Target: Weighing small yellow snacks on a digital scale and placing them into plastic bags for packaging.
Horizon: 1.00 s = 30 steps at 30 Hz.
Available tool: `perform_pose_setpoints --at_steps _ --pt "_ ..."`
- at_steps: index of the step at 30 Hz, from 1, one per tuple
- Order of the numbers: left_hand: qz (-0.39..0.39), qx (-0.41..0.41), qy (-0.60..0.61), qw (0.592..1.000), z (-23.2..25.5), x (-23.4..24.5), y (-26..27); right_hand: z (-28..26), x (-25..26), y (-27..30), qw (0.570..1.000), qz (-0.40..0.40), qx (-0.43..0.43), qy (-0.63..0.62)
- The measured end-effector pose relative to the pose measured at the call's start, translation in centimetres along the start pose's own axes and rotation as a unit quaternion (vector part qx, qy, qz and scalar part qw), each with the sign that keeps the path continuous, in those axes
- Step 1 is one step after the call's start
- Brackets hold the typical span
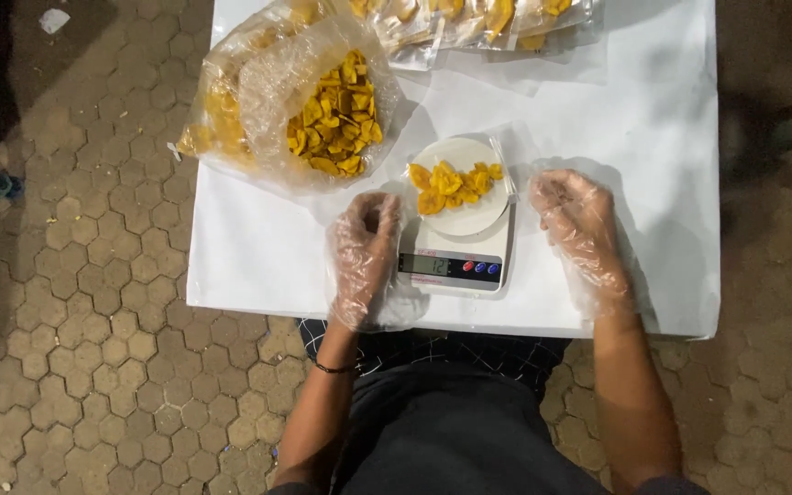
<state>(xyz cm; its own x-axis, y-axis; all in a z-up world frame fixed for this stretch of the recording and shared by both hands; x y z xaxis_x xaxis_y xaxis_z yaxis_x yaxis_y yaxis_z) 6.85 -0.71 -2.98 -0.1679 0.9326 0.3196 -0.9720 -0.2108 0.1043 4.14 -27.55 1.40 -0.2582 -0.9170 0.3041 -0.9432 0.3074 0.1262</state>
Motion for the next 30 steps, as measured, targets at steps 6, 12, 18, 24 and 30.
perform_pose_setpoints --at_steps 6,12,18,24,30 --pt "-0.064 -0.042 0.1 0.992 1.2 -0.4 -1.1 2.7 -0.3 -3.9 0.989 -0.083 0.117 0.022" --pt "-0.142 -0.13 0.133 0.972 1.9 -0.7 -1.0 1.4 -0.5 -5.2 0.965 -0.048 0.253 0.046" --pt "-0.066 -0.106 0.116 0.985 0.8 0.9 -0.3 1.1 1.3 -4.0 0.99 -0.007 0.124 0.067" --pt "-0.042 -0.096 0.148 0.983 -1.1 0.7 -0.6 0.7 1.6 -2.6 0.993 0.035 -0.038 0.105" --pt "-0.016 -0.06 0.055 0.996 -0.5 0.4 -0.5 5.5 0.9 -2.1 0.997 0.044 -0.045 0.034"
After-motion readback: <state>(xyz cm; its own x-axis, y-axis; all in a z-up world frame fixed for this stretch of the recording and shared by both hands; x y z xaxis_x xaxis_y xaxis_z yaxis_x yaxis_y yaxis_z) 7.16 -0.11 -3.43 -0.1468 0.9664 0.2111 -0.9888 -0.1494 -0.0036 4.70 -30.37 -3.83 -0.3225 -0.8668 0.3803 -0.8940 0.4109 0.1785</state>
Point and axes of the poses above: each hand's wrist, its own y-axis away from the middle knuckle, its own x-axis out of the back of the hand, z = x × y, the point moved 8 cm from there along -y, towards the middle knuckle
